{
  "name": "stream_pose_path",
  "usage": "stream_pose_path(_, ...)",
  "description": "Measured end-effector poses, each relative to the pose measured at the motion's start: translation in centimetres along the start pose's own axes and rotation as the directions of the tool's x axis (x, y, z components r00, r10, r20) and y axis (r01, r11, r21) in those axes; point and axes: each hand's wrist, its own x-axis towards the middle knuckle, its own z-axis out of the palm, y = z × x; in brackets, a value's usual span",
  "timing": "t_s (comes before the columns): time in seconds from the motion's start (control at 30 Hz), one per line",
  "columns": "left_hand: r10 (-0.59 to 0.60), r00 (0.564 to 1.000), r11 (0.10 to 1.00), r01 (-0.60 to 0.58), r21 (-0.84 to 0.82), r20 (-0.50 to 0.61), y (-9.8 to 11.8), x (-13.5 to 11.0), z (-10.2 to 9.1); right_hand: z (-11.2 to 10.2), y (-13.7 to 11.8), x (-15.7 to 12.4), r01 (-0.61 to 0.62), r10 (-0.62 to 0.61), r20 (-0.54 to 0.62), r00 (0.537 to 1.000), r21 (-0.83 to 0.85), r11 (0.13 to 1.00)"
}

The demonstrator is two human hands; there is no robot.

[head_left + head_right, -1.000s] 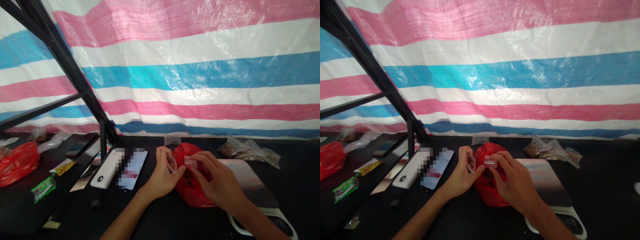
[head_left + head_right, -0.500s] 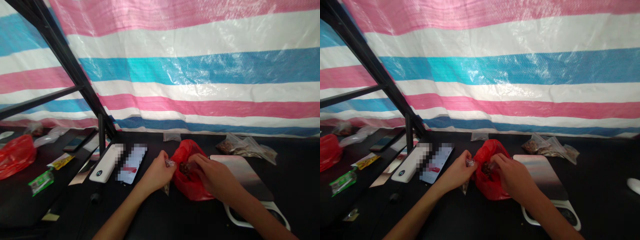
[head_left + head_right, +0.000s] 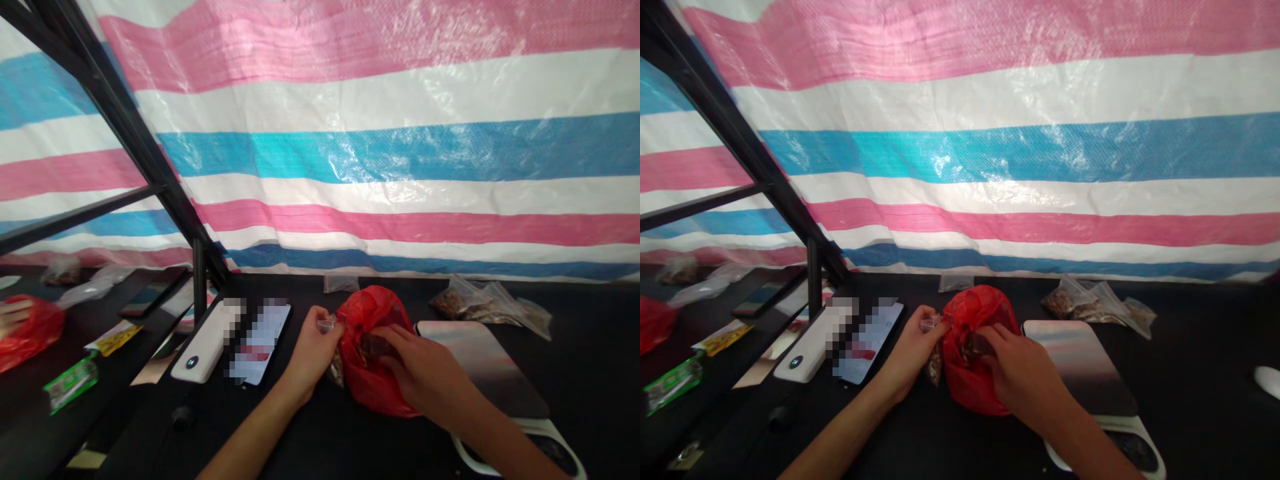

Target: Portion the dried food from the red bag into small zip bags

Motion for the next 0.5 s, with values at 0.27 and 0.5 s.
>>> stream_pose_path(0.27, 0.398, 0.917, 0.866, -0.364, 0.342, -0.031, 0.3, -0.3, -0.2, -0.7, -0.6, 0.0, 0.034, 0.050, -0.305, 0.951, 0.263, 0.964)
stream_pose_path(0.5, 0.313, 0.899, 0.823, -0.417, 0.385, 0.305, -0.5, -1.3, 0.3, 0.4, -0.9, -0.5, 0.316, -0.287, -0.563, 0.775, -0.047, 0.948)
